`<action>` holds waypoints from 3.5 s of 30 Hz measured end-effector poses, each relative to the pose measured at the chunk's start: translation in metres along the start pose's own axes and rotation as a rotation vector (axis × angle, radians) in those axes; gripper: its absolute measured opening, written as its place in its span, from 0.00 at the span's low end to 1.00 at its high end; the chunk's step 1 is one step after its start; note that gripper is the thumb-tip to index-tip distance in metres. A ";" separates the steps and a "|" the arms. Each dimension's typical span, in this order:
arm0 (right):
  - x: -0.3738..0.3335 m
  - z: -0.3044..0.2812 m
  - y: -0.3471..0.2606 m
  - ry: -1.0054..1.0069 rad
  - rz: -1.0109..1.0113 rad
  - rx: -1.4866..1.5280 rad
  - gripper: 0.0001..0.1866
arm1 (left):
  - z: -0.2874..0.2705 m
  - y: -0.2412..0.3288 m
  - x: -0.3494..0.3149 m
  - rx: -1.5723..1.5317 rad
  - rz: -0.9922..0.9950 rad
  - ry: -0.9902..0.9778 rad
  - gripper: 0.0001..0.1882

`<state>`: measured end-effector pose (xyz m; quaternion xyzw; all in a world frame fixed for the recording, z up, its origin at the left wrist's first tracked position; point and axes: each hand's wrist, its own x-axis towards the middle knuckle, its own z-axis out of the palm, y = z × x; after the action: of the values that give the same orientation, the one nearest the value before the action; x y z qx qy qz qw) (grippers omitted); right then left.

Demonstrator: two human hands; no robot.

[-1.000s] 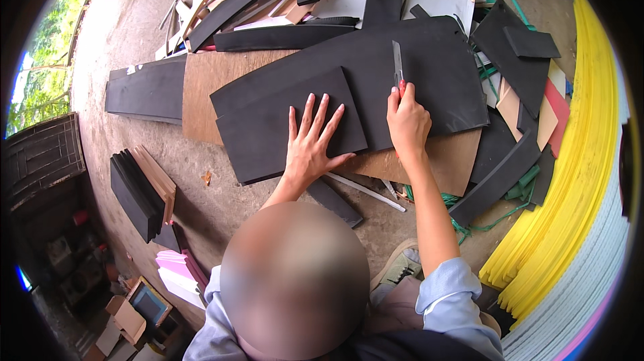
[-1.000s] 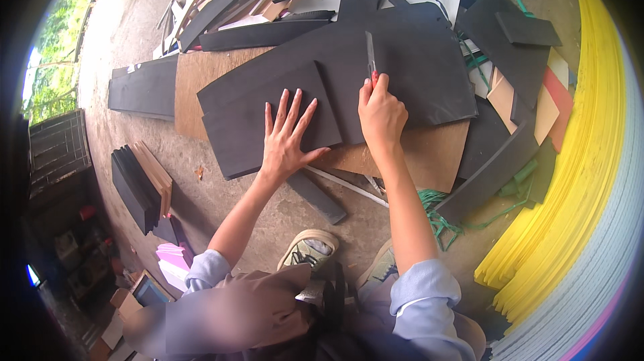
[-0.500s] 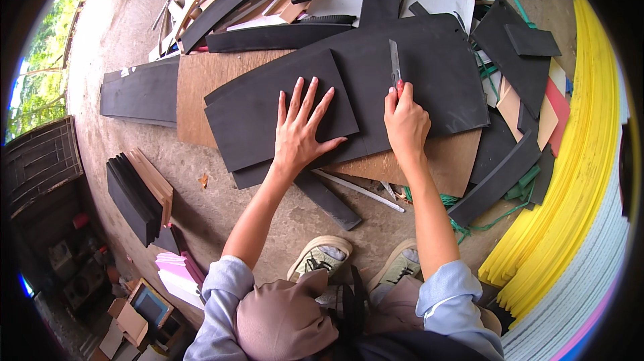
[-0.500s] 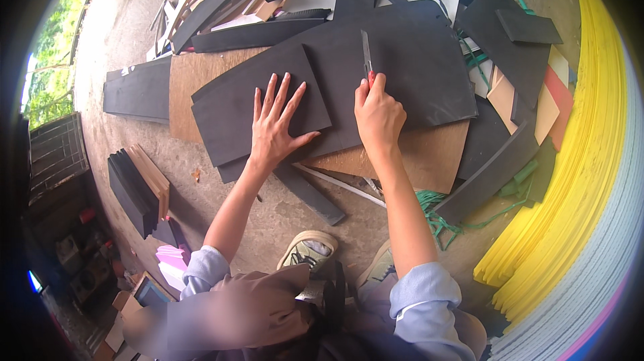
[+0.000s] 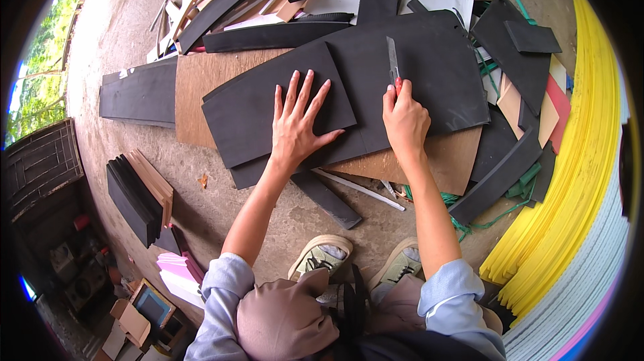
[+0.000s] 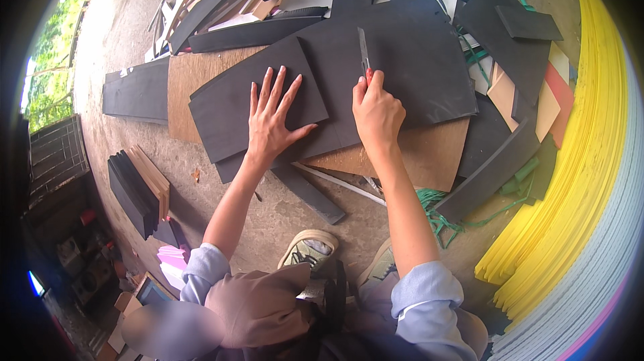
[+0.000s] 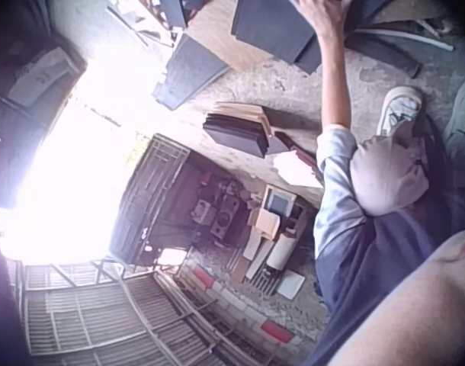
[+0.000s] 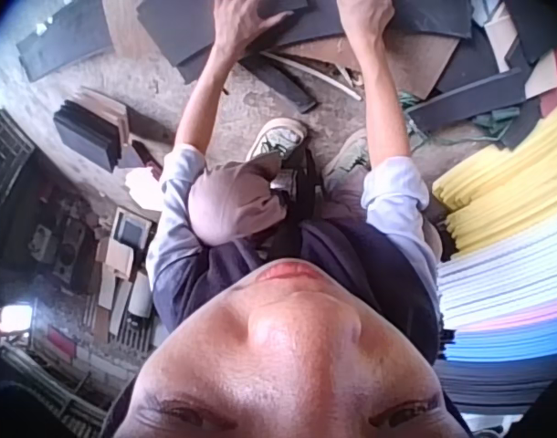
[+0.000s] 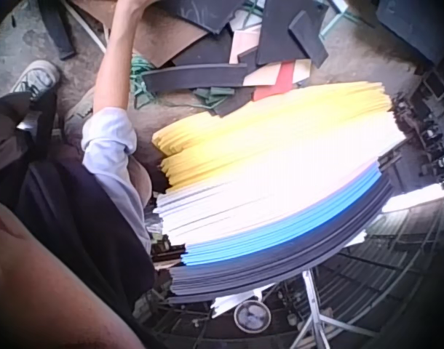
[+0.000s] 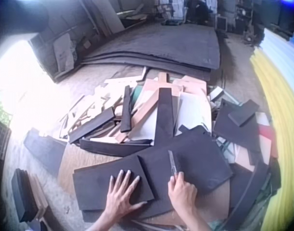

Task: The person sits on the floor and uses a red utility knife to cut black foam sheets into smaller rectangular pieces. They repeatedly align, cut, and stack the cut pieces while surrounded by foam scraps and other colored foam sheets.

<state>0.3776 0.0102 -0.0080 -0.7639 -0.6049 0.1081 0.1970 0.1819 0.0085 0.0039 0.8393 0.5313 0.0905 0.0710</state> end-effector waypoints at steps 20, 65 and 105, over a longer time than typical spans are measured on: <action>0.000 -0.003 -0.010 -0.092 -0.125 -0.009 0.09 | -0.001 -0.001 0.003 0.042 -0.016 -0.052 0.44; -0.076 -0.045 -0.027 -0.290 -0.038 -0.041 0.10 | 0.009 0.017 -0.006 0.064 -0.129 0.108 0.43; 0.001 0.017 -0.071 -0.246 -0.120 -0.020 0.10 | 0.011 -0.010 0.004 -0.061 -0.052 0.059 0.32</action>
<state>0.3088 0.0270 0.0074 -0.7094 -0.6700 0.1829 0.1199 0.1768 0.0161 -0.0085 0.8196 0.5519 0.1296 0.0834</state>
